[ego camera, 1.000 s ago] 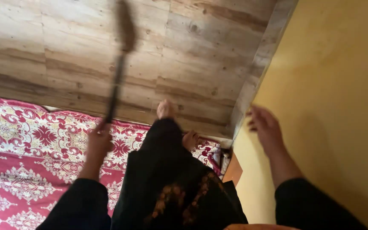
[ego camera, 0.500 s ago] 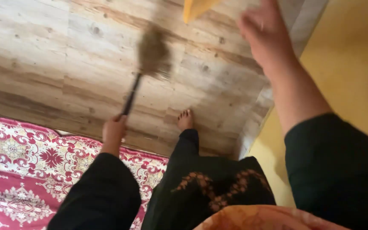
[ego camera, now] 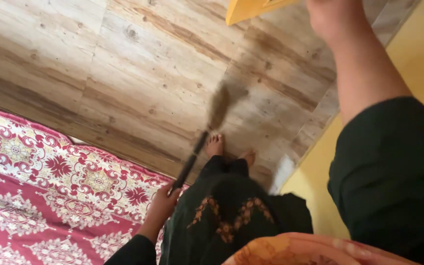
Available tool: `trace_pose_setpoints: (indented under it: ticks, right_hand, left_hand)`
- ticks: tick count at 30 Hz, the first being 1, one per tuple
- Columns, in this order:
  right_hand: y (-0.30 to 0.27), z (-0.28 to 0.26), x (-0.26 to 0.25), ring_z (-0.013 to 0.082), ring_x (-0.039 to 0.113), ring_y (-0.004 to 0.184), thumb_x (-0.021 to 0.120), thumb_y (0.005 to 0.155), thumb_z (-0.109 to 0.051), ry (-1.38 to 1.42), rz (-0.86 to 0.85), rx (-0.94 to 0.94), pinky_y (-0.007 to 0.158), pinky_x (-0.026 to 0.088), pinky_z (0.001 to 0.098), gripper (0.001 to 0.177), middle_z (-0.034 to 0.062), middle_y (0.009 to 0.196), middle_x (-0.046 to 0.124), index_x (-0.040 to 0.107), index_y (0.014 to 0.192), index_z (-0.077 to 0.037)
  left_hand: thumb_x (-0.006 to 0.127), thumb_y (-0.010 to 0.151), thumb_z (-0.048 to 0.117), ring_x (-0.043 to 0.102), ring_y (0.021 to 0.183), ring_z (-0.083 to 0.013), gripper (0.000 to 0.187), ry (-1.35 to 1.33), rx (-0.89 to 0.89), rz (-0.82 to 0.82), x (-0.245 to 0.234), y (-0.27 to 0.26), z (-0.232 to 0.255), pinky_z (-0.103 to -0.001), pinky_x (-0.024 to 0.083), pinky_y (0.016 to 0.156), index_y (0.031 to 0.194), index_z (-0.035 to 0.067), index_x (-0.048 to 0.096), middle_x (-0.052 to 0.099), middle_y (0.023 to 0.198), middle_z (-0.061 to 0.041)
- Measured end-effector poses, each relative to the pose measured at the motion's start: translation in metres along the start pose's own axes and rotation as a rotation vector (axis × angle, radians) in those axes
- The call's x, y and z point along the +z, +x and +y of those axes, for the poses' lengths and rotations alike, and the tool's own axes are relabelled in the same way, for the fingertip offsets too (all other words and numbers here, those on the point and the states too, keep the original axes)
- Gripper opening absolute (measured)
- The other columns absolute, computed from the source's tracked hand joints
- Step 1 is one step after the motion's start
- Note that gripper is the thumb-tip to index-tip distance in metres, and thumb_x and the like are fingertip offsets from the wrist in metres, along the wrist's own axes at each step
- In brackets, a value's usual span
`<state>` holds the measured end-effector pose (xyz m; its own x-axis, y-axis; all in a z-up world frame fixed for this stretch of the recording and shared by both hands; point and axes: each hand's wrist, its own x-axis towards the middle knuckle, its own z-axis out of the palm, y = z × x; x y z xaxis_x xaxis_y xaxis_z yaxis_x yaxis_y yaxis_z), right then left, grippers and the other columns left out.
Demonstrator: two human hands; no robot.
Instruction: Sweeping the floor and decorative rugs using a handheld broom and a dustpan.
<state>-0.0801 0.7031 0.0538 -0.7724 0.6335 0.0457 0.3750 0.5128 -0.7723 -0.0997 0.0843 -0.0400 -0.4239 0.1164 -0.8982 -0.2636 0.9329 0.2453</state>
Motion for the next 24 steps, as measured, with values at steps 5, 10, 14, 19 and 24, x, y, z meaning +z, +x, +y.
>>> trace_pose_setpoints:
  ticks: [5,10,14,19,24]
  right_hand:
    - [-0.114,0.088,-0.005,0.0179,0.063,0.105,0.056,0.110,-0.012,0.044,-0.155,0.154,0.097,0.050,0.0334,0.041,0.0098,0.125,0.070,0.055,0.150,-0.004]
    - [-0.432,0.209,0.039,0.0233,0.059,0.128,0.060,0.103,-0.041,0.242,-0.209,0.688,0.109,0.043,0.0393,0.054,0.0111,0.137,0.064,0.057,0.142,-0.003]
    - [-0.598,0.170,0.062,0.0249,0.067,0.114,0.063,0.098,-0.028,0.157,-0.160,0.974,0.100,0.050,0.0381,0.043,0.0150,0.122,0.073,0.064,0.134,-0.005]
    - [-0.623,0.074,0.071,0.0217,0.070,0.115,0.060,0.098,-0.027,0.283,-0.251,1.179,0.100,0.052,0.0353,0.044,0.0120,0.123,0.075,0.062,0.137,-0.009]
    - [-0.610,0.054,0.068,0.0217,0.068,0.117,0.058,0.098,-0.024,0.445,-0.169,1.217,0.100,0.052,0.0351,0.044,0.0122,0.127,0.073,0.059,0.140,-0.009]
  left_hand:
    - [0.071,0.089,0.043,0.058,0.046,-0.0191,0.048,0.047,-0.063,-0.195,-0.003,0.101,-0.066,-0.037,0.049,0.044,0.132,0.021,0.067,0.064,0.061,-0.008]
    - [0.063,0.099,0.035,0.053,0.049,-0.0180,0.033,-0.039,0.067,0.257,-0.105,0.121,0.027,-0.038,0.044,0.046,0.103,0.003,0.069,0.058,0.063,-0.008]
    - [0.058,0.100,0.028,0.048,0.051,-0.0161,0.032,-0.276,0.241,0.389,-0.118,0.060,0.094,-0.040,0.041,0.044,0.125,0.008,0.056,0.051,0.075,-0.006]
    - [0.053,0.103,0.042,0.069,0.085,-0.0472,0.048,0.620,0.330,0.199,-0.106,0.055,0.037,-0.058,0.054,0.070,0.146,0.021,0.053,0.072,0.096,-0.028]
    - [0.055,0.094,0.034,0.069,0.090,-0.0458,0.045,0.850,0.470,-0.256,0.036,0.010,0.140,-0.059,0.053,0.078,0.140,0.031,0.056,0.073,0.097,-0.024]
